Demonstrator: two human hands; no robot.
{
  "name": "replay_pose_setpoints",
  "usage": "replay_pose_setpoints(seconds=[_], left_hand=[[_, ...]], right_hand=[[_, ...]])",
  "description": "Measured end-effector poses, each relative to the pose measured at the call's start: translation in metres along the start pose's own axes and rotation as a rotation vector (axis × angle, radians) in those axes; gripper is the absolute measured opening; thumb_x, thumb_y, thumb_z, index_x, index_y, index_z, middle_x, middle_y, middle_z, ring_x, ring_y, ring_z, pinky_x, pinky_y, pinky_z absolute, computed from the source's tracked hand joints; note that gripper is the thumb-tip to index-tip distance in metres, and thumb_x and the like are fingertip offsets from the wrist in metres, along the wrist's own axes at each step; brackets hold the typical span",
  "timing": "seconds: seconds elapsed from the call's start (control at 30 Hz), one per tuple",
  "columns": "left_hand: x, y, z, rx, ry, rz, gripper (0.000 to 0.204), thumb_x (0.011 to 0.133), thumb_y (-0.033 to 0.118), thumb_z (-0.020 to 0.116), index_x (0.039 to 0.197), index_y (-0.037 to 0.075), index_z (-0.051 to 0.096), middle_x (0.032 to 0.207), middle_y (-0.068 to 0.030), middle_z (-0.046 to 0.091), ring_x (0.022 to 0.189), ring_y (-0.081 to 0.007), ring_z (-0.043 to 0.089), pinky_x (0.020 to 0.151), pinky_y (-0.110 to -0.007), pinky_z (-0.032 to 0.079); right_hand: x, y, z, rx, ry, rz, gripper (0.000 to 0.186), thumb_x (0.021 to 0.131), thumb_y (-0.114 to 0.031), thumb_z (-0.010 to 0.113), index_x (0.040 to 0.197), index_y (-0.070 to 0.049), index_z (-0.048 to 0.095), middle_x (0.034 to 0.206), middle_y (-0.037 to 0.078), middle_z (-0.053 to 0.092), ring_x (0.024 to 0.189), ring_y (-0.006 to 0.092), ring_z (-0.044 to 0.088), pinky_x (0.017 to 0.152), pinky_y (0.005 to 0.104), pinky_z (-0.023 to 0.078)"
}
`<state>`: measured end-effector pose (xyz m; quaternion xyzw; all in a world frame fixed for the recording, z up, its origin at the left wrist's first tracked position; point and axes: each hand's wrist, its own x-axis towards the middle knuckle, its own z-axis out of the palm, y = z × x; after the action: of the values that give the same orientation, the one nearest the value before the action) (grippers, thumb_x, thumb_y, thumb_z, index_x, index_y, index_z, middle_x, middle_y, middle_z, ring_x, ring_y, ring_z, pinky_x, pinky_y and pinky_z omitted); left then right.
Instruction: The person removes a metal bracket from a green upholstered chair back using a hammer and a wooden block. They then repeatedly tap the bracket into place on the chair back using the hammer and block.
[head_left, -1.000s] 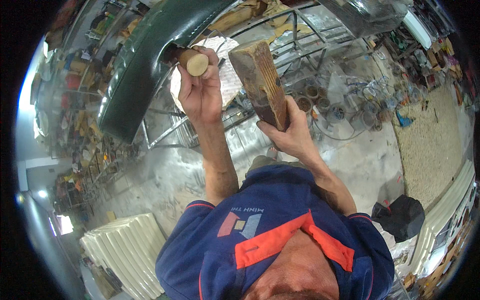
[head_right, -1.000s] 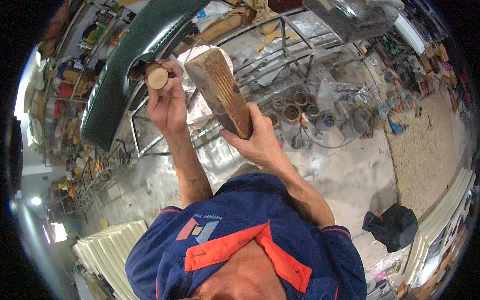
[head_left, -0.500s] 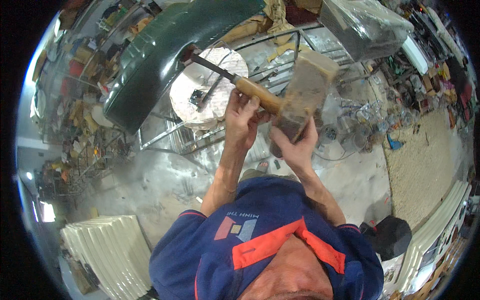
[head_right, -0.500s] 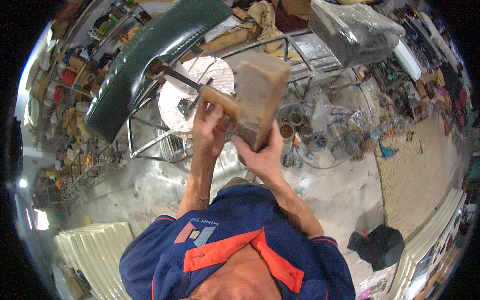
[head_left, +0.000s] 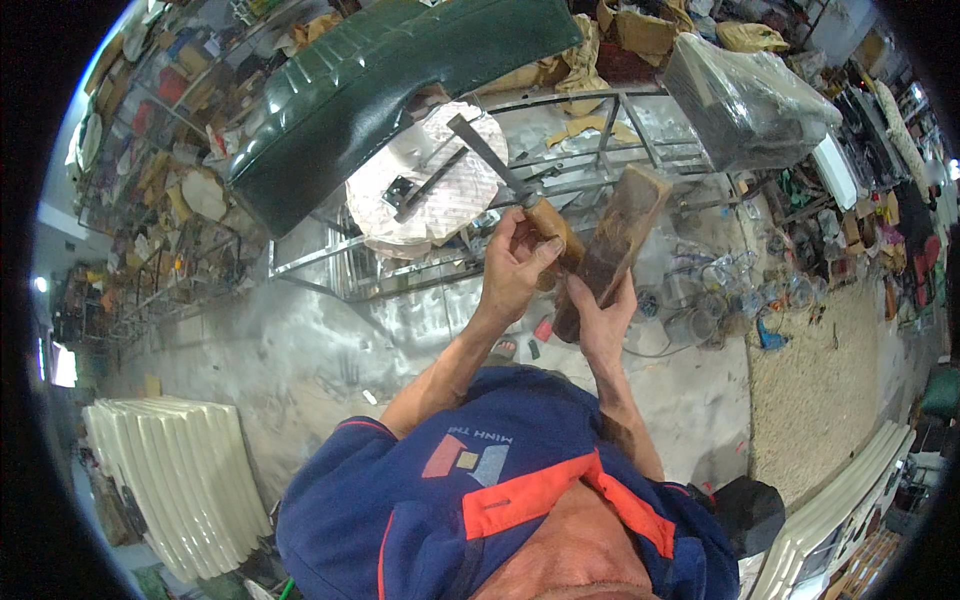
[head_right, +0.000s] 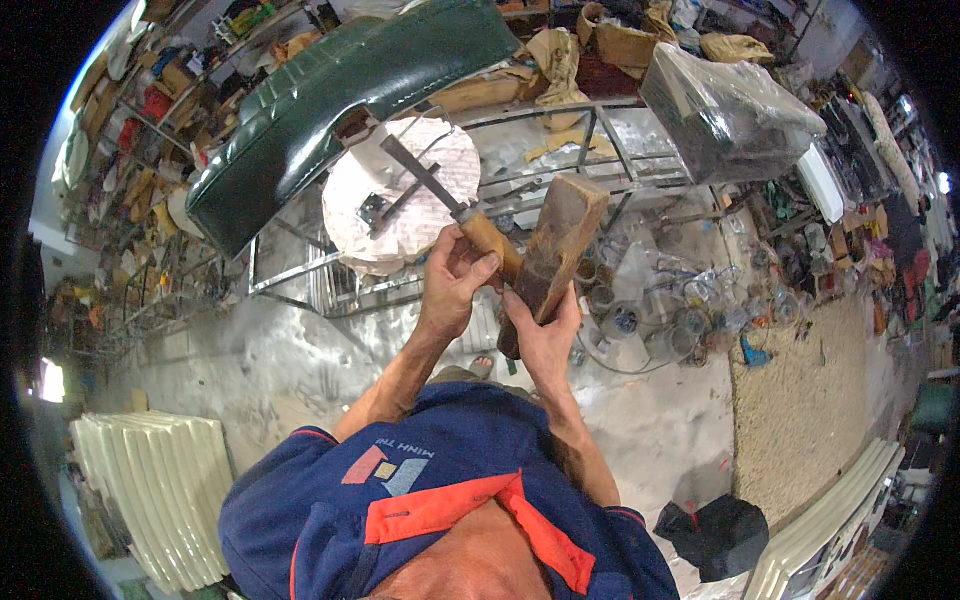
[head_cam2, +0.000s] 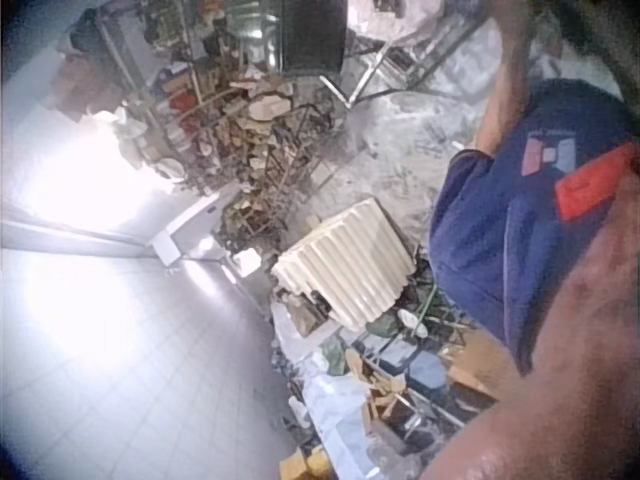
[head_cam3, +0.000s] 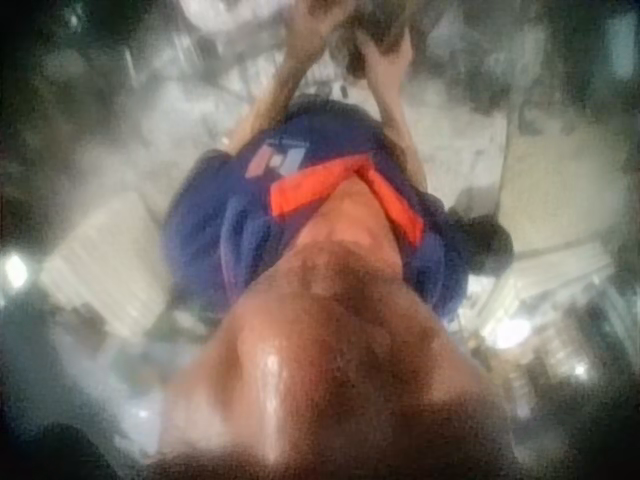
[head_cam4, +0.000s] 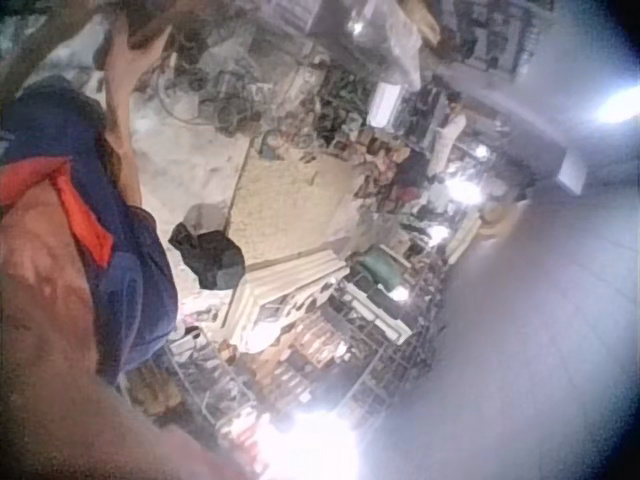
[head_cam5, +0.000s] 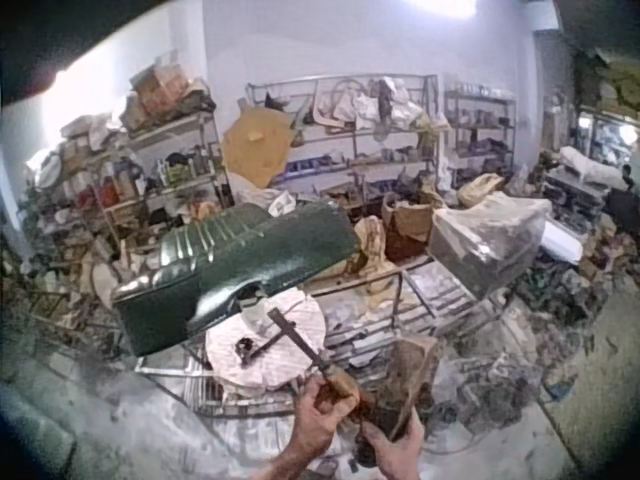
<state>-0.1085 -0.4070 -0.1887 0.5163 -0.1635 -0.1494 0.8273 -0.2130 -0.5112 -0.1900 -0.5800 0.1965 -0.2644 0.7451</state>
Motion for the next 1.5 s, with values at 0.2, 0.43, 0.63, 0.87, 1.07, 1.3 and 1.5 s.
replay_pose_setpoints(seconds=[0.2,0.43,0.63,0.87,1.07,1.3,1.5], left_hand=[[0.000,0.021,0.004,-0.139,0.067,0.003,0.041,0.100,0.012,0.073,0.136,0.001,0.056,0.121,-0.0084,0.067,0.107,-0.0173,0.068,0.087,-0.033,0.060],[0.019,0.053,0.006,-0.243,0.068,0.036,0.041,0.108,0.019,0.062,0.143,-0.001,0.053,0.123,-0.0090,0.067,0.110,-0.0185,0.068,0.089,-0.035,0.058],[0.045,0.083,0.002,-0.233,0.047,0.044,0.041,0.111,0.026,0.055,0.138,-0.005,0.056,0.126,-0.0130,0.067,0.115,-0.0225,0.066,0.102,-0.039,0.052],[0.053,0.126,-0.016,0.268,0.010,0.060,0.036,0.108,0.023,0.059,0.133,-0.002,0.065,0.128,-0.0129,0.069,0.115,-0.0218,0.066,0.099,-0.037,0.052],[0.036,0.216,-0.004,1.412,-0.150,0.900,0.044,0.077,-0.003,0.084,0.120,0.005,0.076,0.109,-0.0098,0.076,0.097,-0.0223,0.071,0.079,-0.034,0.056],[0.112,0.263,0.007,1.727,-0.881,0.847,0.049,0.079,0.013,0.083,0.125,0.004,0.070,0.124,-0.0151,0.070,0.114,-0.0382,0.064,0.096,-0.045,0.053],[0.108,0.275,0.018,1.823,-1.001,0.646,0.047,0.084,0.012,0.082,0.128,0.006,0.068,0.120,-0.0157,0.071,0.105,-0.0382,0.069,0.090,-0.043,0.056]], right_hand=[[0.000,-0.014,0.013,-0.053,-0.033,-0.133,0.051,0.084,-0.004,0.084,0.127,0.001,0.059,0.109,0.008,0.072,0.093,0.0182,0.071,0.082,0.0321,0.058],[0.021,-0.041,0.040,-0.083,-0.115,-0.402,0.056,0.078,-0.007,0.088,0.126,0.001,0.059,0.110,0.013,0.072,0.100,0.0232,0.071,0.089,0.0357,0.056],[0.044,-0.064,0.074,-0.151,0.004,-0.609,0.062,0.080,-0.016,0.089,0.130,0.002,0.055,0.103,0.020,0.073,0.090,0.0321,0.077,0.077,0.0400,0.059],[0.057,-0.082,0.100,-0.093,0.099,-0.744,0.065,0.075,-0.012,0.087,0.130,-0.001,0.055,0.102,0.021,0.072,0.089,0.0397,0.075,0.076,0.0429,0.059],[0.073,-0.090,0.104,-0.158,0.152,-0.883,0.060,0.075,-0.013,0.087,0.125,-0.002,0.056,0.094,0.020,0.072,0.083,0.0390,0.075,0.072,0.0444,0.059],[0.079,-0.098,0.108,-0.130,0.110,-0.889,0.057,0.077,-0.016,0.088,0.123,-0.002,0.056,0.089,0.019,0.073,0.082,0.0381,0.076,0.070,0.0435,0.059],[0.065,-0.102,0.110,-0.023,0.137,-0.856,0.056,0.077,-0.018,0.087,0.121,-0.001,0.057,0.090,0.023,0.073,0.085,0.0410,0.075,0.074,0.0456,0.060]])
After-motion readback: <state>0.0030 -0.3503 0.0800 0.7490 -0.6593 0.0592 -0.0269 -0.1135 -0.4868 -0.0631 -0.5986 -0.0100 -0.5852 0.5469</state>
